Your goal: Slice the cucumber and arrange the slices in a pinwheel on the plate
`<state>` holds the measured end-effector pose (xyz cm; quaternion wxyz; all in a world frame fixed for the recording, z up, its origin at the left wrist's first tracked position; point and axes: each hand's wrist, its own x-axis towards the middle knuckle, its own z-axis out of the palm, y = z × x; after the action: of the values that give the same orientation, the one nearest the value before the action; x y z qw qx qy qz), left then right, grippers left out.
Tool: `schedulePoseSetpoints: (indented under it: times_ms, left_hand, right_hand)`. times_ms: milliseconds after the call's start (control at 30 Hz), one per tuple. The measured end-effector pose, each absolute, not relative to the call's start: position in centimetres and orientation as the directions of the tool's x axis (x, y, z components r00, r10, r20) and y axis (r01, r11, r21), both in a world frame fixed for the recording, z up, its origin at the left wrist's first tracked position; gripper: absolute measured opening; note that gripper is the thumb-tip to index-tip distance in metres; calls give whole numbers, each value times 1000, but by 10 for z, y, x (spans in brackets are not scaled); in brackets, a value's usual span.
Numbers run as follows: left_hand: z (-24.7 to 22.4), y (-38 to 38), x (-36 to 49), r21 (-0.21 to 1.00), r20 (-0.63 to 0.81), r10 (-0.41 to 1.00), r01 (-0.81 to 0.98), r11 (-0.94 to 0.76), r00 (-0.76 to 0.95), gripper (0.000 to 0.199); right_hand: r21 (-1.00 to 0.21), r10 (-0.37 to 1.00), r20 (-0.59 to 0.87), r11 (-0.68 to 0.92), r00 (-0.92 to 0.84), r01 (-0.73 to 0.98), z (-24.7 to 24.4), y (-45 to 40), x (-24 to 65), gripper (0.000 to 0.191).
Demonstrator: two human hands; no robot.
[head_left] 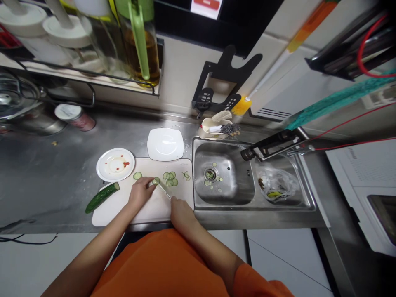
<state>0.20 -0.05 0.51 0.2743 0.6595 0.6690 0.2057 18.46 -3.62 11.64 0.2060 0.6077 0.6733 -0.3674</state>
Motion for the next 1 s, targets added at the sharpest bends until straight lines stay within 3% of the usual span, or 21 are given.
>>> schedulePoseSetpoints:
  times_ms: [300, 467, 600, 800, 1000]
  left_hand:
    - [13, 3, 5, 645, -134, 991, 757, 102, -20, 25]
    - [24, 6, 8, 647, -221, 975, 744, 168, -27, 17]
    - [34, 8, -1, 645, -284, 955, 721, 252, -80, 22]
    - [45, 16, -31, 465, -267, 916, 793, 394, -299, 32]
    - [48, 19, -35, 218, -300, 900, 895, 388, -317, 35]
  right_hand:
    - [-256, 684, -699, 34, -209, 966, 107, -48, 195, 33]
    - [-226, 669, -717, 45, -197, 973, 110, -54, 208, 33]
    - [-219, 648, -740, 24, -182, 975, 114, -54, 210, 32]
    - [-223, 667, -722, 31, -186, 974, 110, -56, 211, 34]
    - [-215, 667, -719, 52, -194, 975, 109, -55, 212, 33]
